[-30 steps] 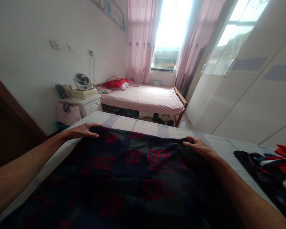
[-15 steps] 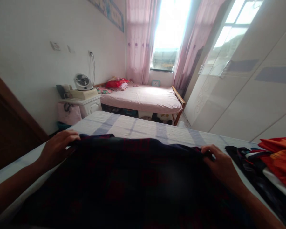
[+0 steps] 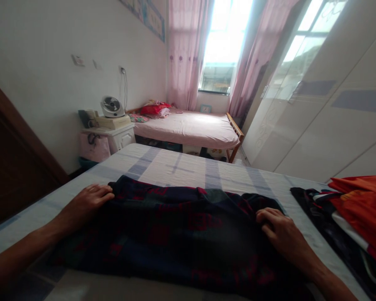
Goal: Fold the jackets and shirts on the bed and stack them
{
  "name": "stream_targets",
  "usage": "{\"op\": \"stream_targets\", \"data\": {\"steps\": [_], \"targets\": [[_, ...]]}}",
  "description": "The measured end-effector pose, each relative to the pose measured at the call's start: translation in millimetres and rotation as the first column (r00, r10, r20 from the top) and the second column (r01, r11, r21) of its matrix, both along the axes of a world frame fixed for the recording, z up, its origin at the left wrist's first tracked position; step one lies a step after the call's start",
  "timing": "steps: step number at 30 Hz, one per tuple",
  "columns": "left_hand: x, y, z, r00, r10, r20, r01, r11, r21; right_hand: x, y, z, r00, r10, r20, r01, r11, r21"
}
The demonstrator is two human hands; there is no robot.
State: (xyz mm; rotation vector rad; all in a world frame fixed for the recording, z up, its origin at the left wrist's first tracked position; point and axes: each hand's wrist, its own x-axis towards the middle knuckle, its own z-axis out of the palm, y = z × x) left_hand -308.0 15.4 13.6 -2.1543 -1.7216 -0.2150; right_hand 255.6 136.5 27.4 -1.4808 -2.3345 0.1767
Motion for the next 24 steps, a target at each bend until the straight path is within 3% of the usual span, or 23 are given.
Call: {"op": "stream_targets", "data": {"steps": [4, 7, 10, 12, 15, 19, 24], "targets": [[5, 1, 8.8, 0.989, 0.068, 0.13, -0.069, 0.998, 0.001, -38, 19, 30, 0.985, -0.156, -0.073, 0.165, 0.977, 0.131], [39, 11, 24.6, 0.942, 0.038, 0.332, -0.018, 0.998, -0.062, -89, 47, 45, 0.995, -0.089, 0.037, 0.088, 0.996, 0.031], [93, 23, 29.2, 0.895, -0.054, 0.443, 0.132, 0.98, -0.147, -134, 71, 44, 0.989, 0.012, 0.151, 0.017, 0.982, -0.189], [126, 27, 20.1, 0.897, -0.115, 0.427, 0.199, 0.967, -0.157, -153, 78, 38, 0.98, 0.051, 0.19, 0.009, 0.953, -0.304], [156, 26, -4.3, 0.917, -0.158, 0.366, 0.228, 0.961, -0.157, -162, 72, 29, 0.98, 0.091, 0.177, -0.022, 0.933, -0.358], [163, 20, -26.9, 0.92, -0.176, 0.35, 0.237, 0.961, -0.141, -162, 60, 29, 0.974, 0.138, 0.177, -0.069, 0.934, -0.35], [160, 20, -28.0, 0.919, -0.171, 0.354, 0.23, 0.964, -0.131, -185, 59, 38, 0.947, 0.095, 0.307, 0.011, 0.945, -0.326]]}}
